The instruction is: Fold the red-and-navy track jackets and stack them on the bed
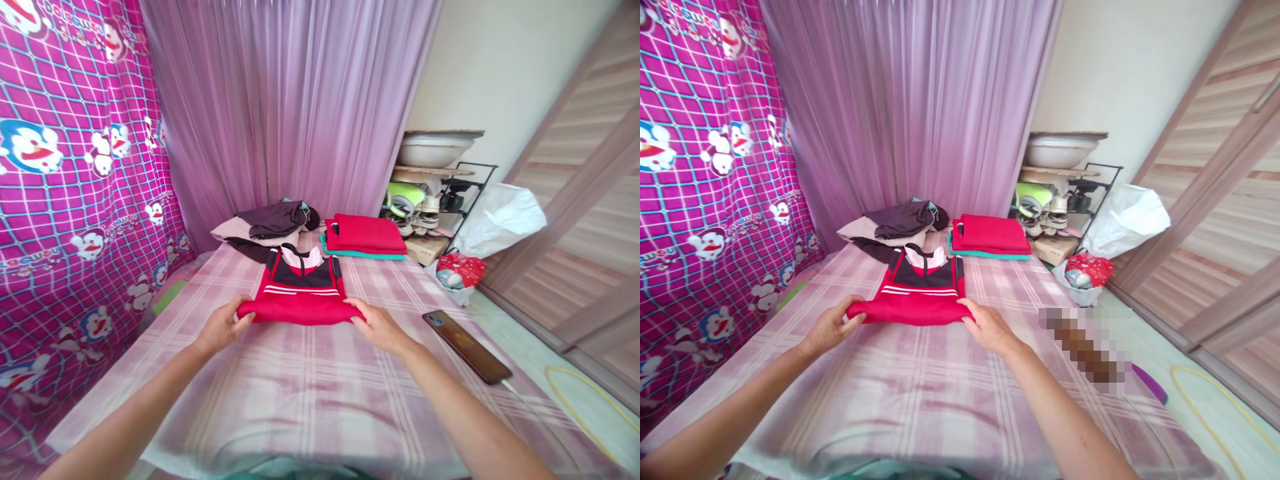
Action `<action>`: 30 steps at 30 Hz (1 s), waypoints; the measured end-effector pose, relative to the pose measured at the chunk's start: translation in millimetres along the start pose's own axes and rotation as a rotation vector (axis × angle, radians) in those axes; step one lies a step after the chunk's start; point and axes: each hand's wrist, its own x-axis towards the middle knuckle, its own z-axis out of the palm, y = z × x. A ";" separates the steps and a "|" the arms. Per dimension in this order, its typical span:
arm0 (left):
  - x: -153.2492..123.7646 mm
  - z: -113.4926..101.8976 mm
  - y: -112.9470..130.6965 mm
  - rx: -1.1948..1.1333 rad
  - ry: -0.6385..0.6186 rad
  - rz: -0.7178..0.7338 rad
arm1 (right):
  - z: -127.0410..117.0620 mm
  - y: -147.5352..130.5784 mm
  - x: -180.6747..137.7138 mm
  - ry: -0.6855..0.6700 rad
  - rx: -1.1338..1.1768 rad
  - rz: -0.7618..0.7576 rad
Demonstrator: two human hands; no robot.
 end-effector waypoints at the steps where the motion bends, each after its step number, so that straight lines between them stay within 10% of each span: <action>1: -1.1 -4.6 5.7 -0.036 0.044 0.006 | -8.8 -2.9 -1.0 0.009 0.043 0.009; 11: 18.8 -51.4 50.9 -0.054 0.146 -0.013 | -51.2 -8.5 27.3 0.126 0.351 0.079; 17: 111.2 -19.9 38.3 0.230 0.011 -0.262 | -19.7 -1.9 102.3 0.180 -0.080 0.567; 21: 122.3 7.9 30.7 0.333 -0.071 -0.352 | 4.2 6.5 109.5 0.101 -0.190 0.695; 30: 100.4 63.3 75.6 0.527 0.022 0.064 | 34.6 -48.5 118.1 0.235 -0.254 0.176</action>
